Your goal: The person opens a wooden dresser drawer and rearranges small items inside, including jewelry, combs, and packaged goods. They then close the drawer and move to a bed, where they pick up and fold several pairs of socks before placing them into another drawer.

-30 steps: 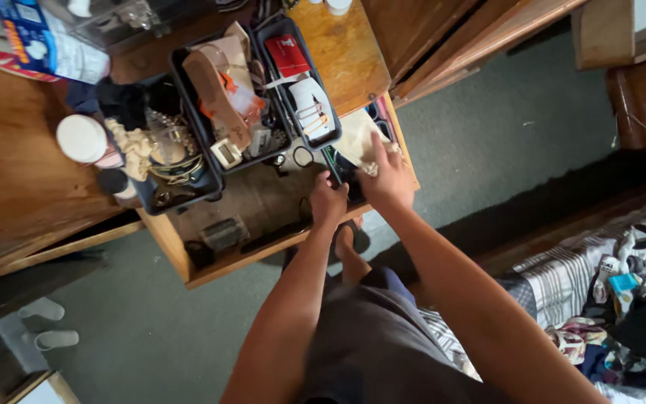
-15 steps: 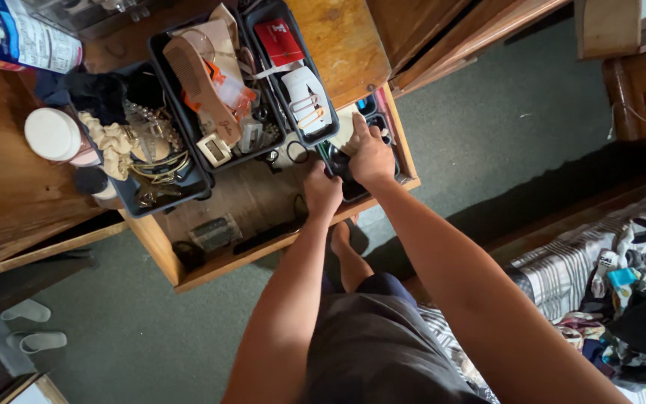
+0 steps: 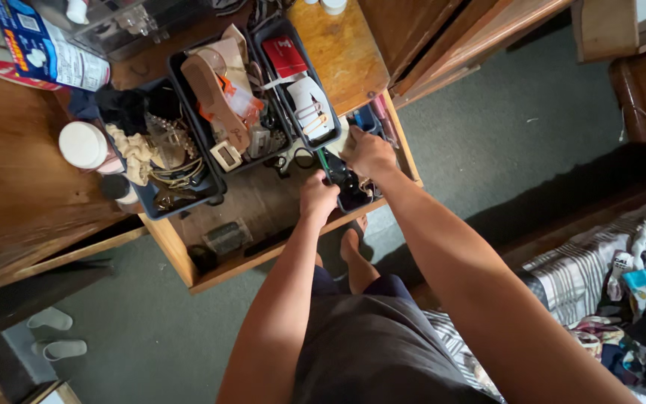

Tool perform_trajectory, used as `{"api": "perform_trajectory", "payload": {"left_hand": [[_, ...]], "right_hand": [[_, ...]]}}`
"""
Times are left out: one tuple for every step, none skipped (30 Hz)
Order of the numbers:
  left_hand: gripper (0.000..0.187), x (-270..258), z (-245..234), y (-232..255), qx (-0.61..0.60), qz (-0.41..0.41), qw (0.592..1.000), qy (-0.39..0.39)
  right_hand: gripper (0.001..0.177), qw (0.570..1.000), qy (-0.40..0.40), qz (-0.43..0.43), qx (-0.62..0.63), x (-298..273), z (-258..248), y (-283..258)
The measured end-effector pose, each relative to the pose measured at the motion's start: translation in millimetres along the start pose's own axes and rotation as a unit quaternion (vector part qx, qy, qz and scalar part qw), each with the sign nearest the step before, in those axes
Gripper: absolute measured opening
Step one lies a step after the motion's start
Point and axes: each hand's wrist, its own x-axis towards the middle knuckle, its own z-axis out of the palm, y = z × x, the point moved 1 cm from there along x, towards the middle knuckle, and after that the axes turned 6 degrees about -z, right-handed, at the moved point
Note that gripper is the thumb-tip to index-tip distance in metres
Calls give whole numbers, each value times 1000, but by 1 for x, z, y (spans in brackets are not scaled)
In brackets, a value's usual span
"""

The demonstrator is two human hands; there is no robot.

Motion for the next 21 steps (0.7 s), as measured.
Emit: {"api": "perform_trajectory", "payload": {"left_hand": [[26, -1, 1, -3, -12, -12, 1000, -4], [26, -1, 1, -5, -34, -7, 999, -15], [25, -2, 2, -8, -55, -1, 998, -27], [25, -4, 2, -10, -77, 5, 996, -38], [26, -7, 2, -11, -92, 6, 995, -46], [27, -14, 3, -13, -107, 7, 993, -54], [28, -23, 5, -14, -121, 8, 991, -63], [26, -31, 6, -14, -96, 3, 994, -57], [24, -41, 8, -14, -71, -2, 996, -52], [22, -51, 9, -14, -46, -7, 998, -47], [20, -62, 11, -13, -35, 5, 998, -47], [19, -73, 13, -12, -24, 16, 998, -47], [17, -82, 14, -9, -14, 29, 998, -47], [17, -91, 16, -6, -4, 27, 998, -51], [16, -101, 19, -5, 6, 23, 998, -56], [16, -109, 22, -3, 15, 19, 998, -61], [17, -114, 25, 1, 55, 49, 996, -44], [18, -118, 28, 6, 96, 79, 992, -26], [19, -121, 31, 11, 135, 109, 985, -9], [19, -125, 33, 15, 129, 131, 983, -5], [19, -126, 33, 23, 122, 154, 981, 0]], "right_hand": [[72, 1000, 5, 6, -8, 0, 1, 1], [72, 1000, 9, 11, -15, -1, 2, 2], [62, 1000, 7, 11, -12, -3, 4, 4], [54, 1000, 4, 10, -8, -8, 5, 7], [47, 1000, 4, 7, -4, -11, 4, 8], [47, 1000, 4, 2, -11, -16, 3, 10], [48, 1000, 3, -1, -18, -23, 2, 13], [49, 1000, 2, -5, -25, -32, 1, 16], [49, 1000, -1, 3, -24, -40, -1, 19], [50, 1000, -4, 12, -23, -49, -2, 23], [51, 1000, -7, 20, -23, -59, -3, 28], [53, 1000, 0, 22, -17, -69, -4, 32], [55, 1000, 9, 22, -12, -78, -6, 38], [57, 1000, 18, 23, -6, -87, -9, 43], [56, 999, 19, 25, -4, -95, -12, 49], [56, 999, 20, 28, -2, -103, -16, 55], [56, 999, 21, 29, 0, -110, -19, 58], [56, 999, 31, 24, 8, -118, -24, 61], [56, 999, 43, 19, 15, -126, -32, 64], [56, 998, 54, 14, 21, -133, -39, 64], [57, 998, 66, 11, 22, -135, -48, 61]]}}
